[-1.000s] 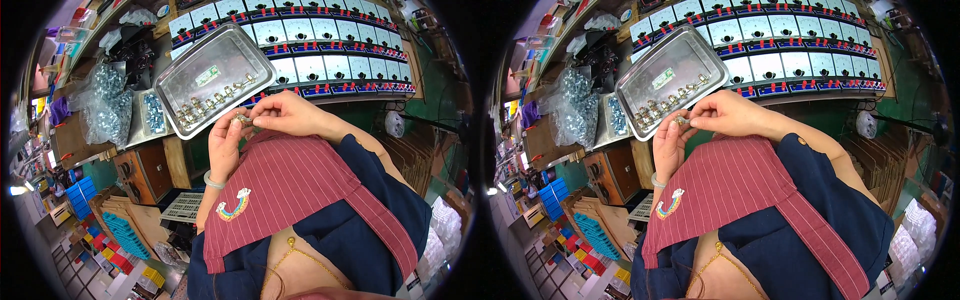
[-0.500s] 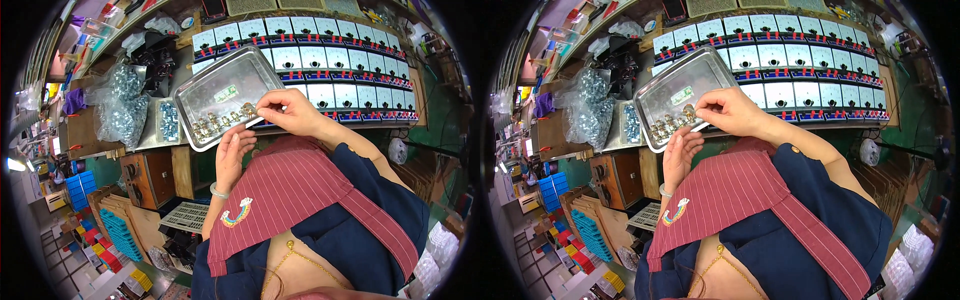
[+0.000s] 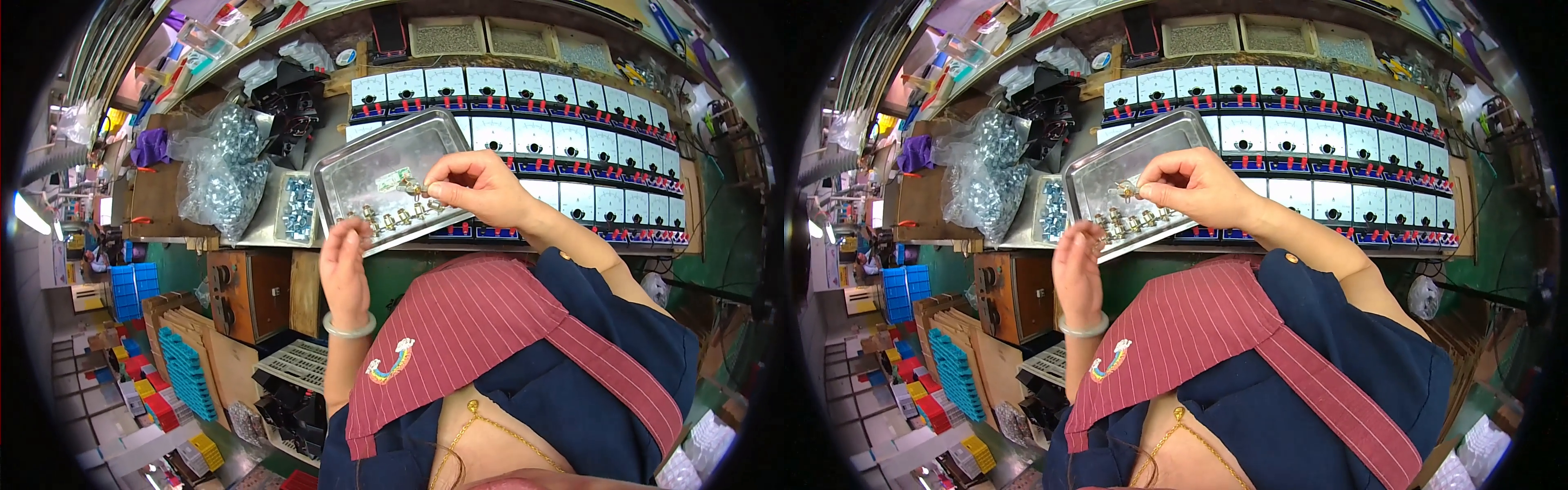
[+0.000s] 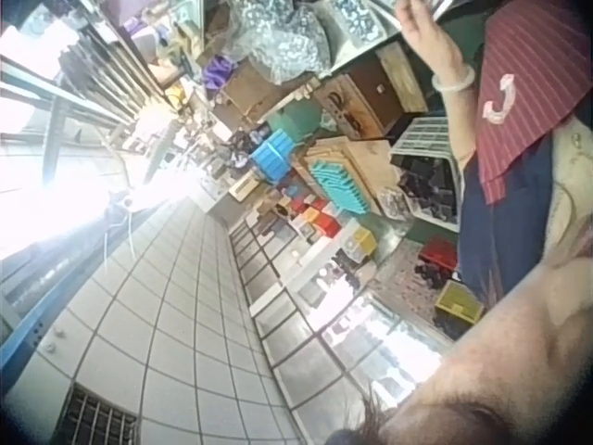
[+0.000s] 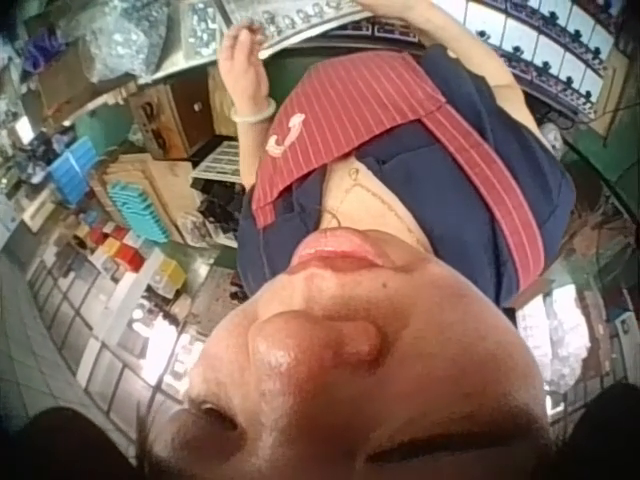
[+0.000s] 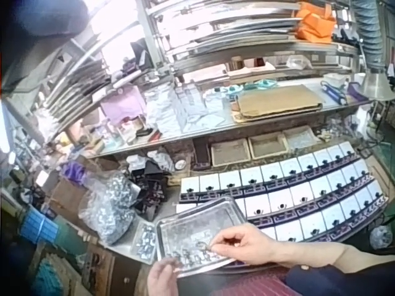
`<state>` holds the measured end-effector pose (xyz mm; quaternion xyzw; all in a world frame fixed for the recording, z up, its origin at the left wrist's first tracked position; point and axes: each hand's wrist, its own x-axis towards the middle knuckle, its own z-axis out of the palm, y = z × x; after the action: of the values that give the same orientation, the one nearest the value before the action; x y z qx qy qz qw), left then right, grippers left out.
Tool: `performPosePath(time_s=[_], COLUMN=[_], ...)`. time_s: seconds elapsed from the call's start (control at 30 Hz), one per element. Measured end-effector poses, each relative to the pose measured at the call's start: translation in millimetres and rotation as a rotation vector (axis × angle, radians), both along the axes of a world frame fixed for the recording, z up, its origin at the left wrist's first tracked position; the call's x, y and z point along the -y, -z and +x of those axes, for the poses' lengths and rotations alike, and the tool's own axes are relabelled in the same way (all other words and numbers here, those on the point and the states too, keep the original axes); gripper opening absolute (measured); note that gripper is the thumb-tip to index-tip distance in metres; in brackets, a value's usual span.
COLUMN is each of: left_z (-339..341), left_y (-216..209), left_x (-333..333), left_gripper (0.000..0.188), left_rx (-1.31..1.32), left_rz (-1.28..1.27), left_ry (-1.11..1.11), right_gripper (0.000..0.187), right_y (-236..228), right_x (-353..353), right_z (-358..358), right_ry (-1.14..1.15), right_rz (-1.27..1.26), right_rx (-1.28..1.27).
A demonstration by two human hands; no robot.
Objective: Fasten components onto a series of analog meters using an electric screwdriver.
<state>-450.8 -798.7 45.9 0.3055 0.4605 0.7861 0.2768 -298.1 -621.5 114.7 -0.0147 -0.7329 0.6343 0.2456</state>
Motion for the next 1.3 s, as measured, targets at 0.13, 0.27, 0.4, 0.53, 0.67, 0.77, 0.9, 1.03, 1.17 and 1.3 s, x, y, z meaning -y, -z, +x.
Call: performPosePath(time_s=[0.13,0.27,0.4,0.53,0.67,0.77,0.9,1.03,1.17,1.3], left_z=[4,12,18,19,23,24,29,29,27,26], left_y=[-51,-71,-74,-69,-71,-69,-69,-68,-67,-65], left_x=[-16,-27,-31,-32,-31,-30,-27,-26,-23,-21], left_gripper=[0.028,0.032,0.032,0.031,0.024,0.024,0.025,0.025,0.024,0.023], left_rx=[-0.125,-0.163,-0.172,-0.182,-0.098,-0.07,-0.031,-0.036,-0.038,-0.013], left_rz=[0.056,0.075,0.111,0.105,0.117,0.129,0.148,0.152,0.155,0.163], left_ry=[0.036,0.18,0.262,0.312,0.332,0.346,0.37,0.351,0.358,0.364], right_gripper=[0.011,0.011,0.012,0.01,0.011,0.011,0.011,0.011,0.011,0.011], right_y=[0,2,4,8,9,11,12,12,13,14], right_x=[10,17,22,24,27,30,33,36,39,41], right_z=[3,6,10,13,14,13,15,15,13,12], right_ry=[-0.124,-0.157,-0.139,-0.158,-0.141,-0.124,-0.123,-0.128,-0.129,-0.137], right_rz=[-0.141,-0.187,-0.168,-0.195,-0.174,-0.192,-0.22,-0.239,-0.248,-0.239], right_rx=[-0.019,-0.012,-0.022,-0.021,-0.021,-0.02,-0.011,0.012,0.015,0.009])
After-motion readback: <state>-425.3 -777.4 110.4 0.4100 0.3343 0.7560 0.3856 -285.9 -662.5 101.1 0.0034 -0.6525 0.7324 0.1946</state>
